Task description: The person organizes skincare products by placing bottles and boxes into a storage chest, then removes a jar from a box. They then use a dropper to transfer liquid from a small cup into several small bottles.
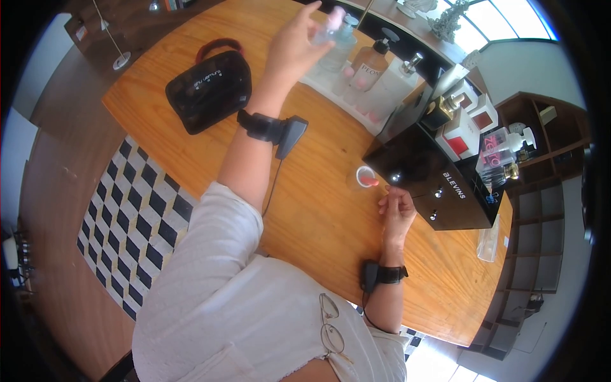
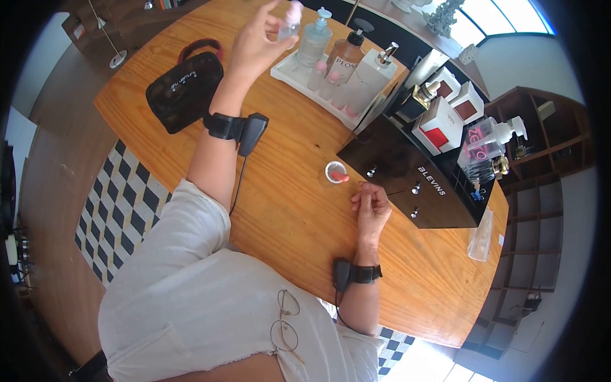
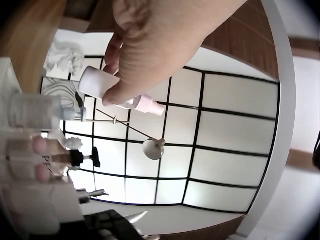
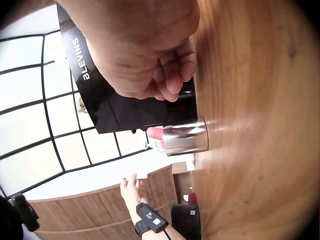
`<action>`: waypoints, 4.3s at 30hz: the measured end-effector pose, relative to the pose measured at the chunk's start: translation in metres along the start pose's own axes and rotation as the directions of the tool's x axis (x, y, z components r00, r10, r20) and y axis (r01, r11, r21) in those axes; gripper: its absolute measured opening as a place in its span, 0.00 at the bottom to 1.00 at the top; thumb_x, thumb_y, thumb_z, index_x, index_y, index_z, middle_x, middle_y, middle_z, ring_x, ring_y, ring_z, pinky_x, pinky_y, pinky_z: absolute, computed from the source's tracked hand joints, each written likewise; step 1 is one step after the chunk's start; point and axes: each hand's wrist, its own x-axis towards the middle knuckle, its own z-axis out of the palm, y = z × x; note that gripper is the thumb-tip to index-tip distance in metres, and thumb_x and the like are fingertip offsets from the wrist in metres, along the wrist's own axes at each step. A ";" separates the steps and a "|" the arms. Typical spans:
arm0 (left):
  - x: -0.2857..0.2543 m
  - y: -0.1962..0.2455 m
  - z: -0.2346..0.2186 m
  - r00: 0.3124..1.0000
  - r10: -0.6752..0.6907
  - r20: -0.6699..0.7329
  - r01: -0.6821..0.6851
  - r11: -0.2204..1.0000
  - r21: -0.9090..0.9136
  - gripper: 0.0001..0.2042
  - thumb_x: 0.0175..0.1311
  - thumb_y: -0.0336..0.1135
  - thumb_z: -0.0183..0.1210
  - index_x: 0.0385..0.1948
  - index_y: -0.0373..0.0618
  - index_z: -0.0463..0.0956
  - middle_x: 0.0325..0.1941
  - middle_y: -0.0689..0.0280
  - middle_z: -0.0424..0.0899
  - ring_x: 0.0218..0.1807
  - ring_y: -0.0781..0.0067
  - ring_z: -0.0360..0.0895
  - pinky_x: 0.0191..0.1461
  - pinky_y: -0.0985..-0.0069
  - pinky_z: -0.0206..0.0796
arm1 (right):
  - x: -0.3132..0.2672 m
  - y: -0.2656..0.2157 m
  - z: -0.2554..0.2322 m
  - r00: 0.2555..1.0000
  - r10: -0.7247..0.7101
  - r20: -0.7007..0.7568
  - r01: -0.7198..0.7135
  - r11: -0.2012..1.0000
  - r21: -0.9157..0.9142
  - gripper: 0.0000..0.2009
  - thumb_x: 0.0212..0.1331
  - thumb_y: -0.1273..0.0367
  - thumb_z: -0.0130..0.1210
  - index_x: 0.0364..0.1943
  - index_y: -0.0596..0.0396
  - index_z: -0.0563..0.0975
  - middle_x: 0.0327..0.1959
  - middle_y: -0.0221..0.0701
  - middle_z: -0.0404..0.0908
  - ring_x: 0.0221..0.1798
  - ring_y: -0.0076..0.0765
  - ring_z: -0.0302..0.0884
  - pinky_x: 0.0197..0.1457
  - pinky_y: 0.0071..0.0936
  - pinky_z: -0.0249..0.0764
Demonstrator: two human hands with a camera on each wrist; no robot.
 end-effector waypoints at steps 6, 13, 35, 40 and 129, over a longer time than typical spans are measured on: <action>0.004 -0.003 0.002 0.994 -0.109 0.015 0.110 0.986 -0.127 0.35 0.54 0.32 0.70 0.66 0.45 0.65 0.35 0.63 0.83 0.43 0.68 0.82 0.47 0.71 0.73 | -0.001 -0.001 0.001 1.000 -0.001 -0.001 0.001 1.000 -0.003 0.09 0.72 0.68 0.54 0.40 0.60 0.80 0.21 0.26 0.79 0.19 0.13 0.67 0.23 0.13 0.61; 0.004 -0.001 0.002 0.992 -0.123 -0.041 0.121 0.991 -0.054 0.34 0.54 0.35 0.70 0.65 0.45 0.67 0.35 0.63 0.83 0.40 0.66 0.82 0.45 0.70 0.72 | -0.001 -0.001 0.001 1.000 -0.012 0.000 0.012 1.000 -0.004 0.09 0.72 0.68 0.54 0.40 0.60 0.80 0.21 0.26 0.79 0.19 0.13 0.67 0.23 0.13 0.61; 0.003 0.012 -0.006 0.996 -0.033 -0.078 0.054 0.954 0.294 0.34 0.53 0.37 0.70 0.65 0.50 0.68 0.40 0.62 0.85 0.47 0.55 0.82 0.49 0.62 0.73 | -0.001 -0.001 0.001 1.000 -0.008 0.021 0.008 1.000 -0.018 0.09 0.72 0.68 0.54 0.40 0.60 0.80 0.22 0.26 0.79 0.20 0.13 0.67 0.24 0.12 0.62; 0.003 0.007 -0.005 0.997 0.007 -0.082 0.015 0.962 0.273 0.34 0.52 0.36 0.71 0.65 0.49 0.68 0.39 0.61 0.84 0.46 0.55 0.82 0.49 0.62 0.73 | -0.002 -0.001 0.001 1.000 0.014 0.020 -0.014 1.000 -0.008 0.08 0.72 0.69 0.54 0.40 0.60 0.80 0.22 0.26 0.79 0.20 0.13 0.67 0.24 0.12 0.62; -0.133 -0.064 0.053 0.865 0.009 0.502 0.139 0.957 -0.256 0.26 0.57 0.24 0.69 0.58 0.39 0.70 0.46 0.69 0.83 0.48 0.80 0.79 0.51 0.81 0.69 | 0.019 0.016 -0.010 0.998 0.054 0.035 -0.064 0.833 0.549 0.11 0.73 0.68 0.51 0.41 0.61 0.82 0.26 0.29 0.82 0.24 0.17 0.75 0.29 0.11 0.70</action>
